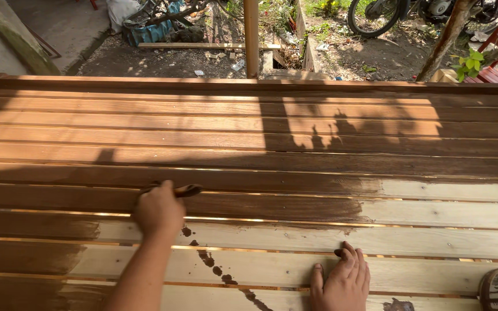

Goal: The person applies brown wood stain with a brush to the slatted surface of a large wooden bench frame, dipping the brush into an open stain can and brushing along the slats. They briefly reposition the bench and reload the brush with stain as they work across the boards.

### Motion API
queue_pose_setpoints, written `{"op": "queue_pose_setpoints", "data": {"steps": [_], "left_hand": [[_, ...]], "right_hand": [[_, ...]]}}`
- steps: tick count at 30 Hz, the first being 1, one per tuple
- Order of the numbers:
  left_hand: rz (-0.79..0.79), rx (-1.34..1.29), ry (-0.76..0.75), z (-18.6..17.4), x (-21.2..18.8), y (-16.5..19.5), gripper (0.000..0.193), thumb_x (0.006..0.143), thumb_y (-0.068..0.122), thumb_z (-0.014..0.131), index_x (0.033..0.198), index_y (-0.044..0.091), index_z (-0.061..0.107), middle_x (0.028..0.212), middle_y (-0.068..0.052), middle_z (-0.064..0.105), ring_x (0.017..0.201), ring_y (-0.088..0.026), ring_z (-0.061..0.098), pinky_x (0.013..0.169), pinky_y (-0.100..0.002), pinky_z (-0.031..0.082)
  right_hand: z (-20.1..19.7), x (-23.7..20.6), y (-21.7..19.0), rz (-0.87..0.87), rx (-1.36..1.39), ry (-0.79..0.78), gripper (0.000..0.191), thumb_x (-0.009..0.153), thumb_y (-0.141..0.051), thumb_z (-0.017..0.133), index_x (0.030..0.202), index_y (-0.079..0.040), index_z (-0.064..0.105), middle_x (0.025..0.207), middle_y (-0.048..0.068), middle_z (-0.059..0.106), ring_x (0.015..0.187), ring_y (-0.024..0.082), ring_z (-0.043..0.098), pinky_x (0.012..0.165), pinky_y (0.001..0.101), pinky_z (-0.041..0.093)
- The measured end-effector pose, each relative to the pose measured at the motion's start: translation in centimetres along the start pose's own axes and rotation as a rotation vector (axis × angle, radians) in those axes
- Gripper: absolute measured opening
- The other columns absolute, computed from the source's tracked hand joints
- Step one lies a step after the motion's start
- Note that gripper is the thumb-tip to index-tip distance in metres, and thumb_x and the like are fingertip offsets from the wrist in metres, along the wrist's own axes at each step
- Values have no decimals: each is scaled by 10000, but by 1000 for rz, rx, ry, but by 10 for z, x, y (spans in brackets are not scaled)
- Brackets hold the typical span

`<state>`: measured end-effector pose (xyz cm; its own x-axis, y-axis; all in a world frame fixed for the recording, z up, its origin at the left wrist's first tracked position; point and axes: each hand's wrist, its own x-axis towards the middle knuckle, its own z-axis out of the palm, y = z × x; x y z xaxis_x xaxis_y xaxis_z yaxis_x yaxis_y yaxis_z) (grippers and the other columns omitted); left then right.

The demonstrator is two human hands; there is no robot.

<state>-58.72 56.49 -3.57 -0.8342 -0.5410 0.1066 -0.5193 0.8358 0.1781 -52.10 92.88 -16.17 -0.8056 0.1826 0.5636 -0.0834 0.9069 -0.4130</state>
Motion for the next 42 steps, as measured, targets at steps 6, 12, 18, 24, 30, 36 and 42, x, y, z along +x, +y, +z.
{"op": "queue_pose_setpoints", "data": {"steps": [6,12,18,24,30,36,42], "left_hand": [[319,-209,-189,6,-77,195,211,996,128,508,1031,60,705,958,-181,745,972,-372,713,835,-508,583],[442,-648,-365,8,-141,318,187,982,211,624,1041,48,694,919,-185,744,892,-373,740,819,-508,585],[72,-940,-384,58,-83,271,269,864,257,757,1030,50,710,1001,-158,751,913,-295,768,816,-422,616],[-65,-739,-35,71,9,69,394,783,343,842,898,-8,704,863,-197,762,808,-353,752,739,-460,582],[-157,-287,206,-15,39,-51,289,892,282,743,1034,36,690,939,-208,748,900,-410,726,766,-514,585],[-18,71,1,-15,10,-8,218,973,268,618,1114,104,641,979,-155,747,956,-353,743,828,-477,610],[282,83,10,43,-56,139,237,1008,120,533,1216,35,610,997,-205,713,895,-314,718,761,-412,611]], "right_hand": [[8,-10,8,36,31,-29,609,757,-243,684,1273,14,486,1328,160,600,1391,410,458,1166,554,311],[63,-20,44,-25,-46,197,604,846,-332,676,1306,49,584,1301,181,655,1320,377,577,1140,532,403],[95,-32,66,-19,118,221,547,667,-328,723,1093,-9,596,1190,122,690,1284,409,573,1135,560,391],[97,-34,65,47,79,156,579,573,-257,759,1073,-13,599,1135,103,702,1296,409,570,1159,570,381],[100,-29,66,36,53,136,551,548,-243,758,1024,-24,588,1135,125,702,1278,425,573,1154,569,387],[102,-27,65,36,80,147,512,555,-228,736,1003,-36,579,1115,125,697,1238,400,596,1191,555,392],[107,-33,67,37,-45,92,508,576,-269,742,1007,-33,611,1144,150,722,1288,403,572,1165,542,390]]}}
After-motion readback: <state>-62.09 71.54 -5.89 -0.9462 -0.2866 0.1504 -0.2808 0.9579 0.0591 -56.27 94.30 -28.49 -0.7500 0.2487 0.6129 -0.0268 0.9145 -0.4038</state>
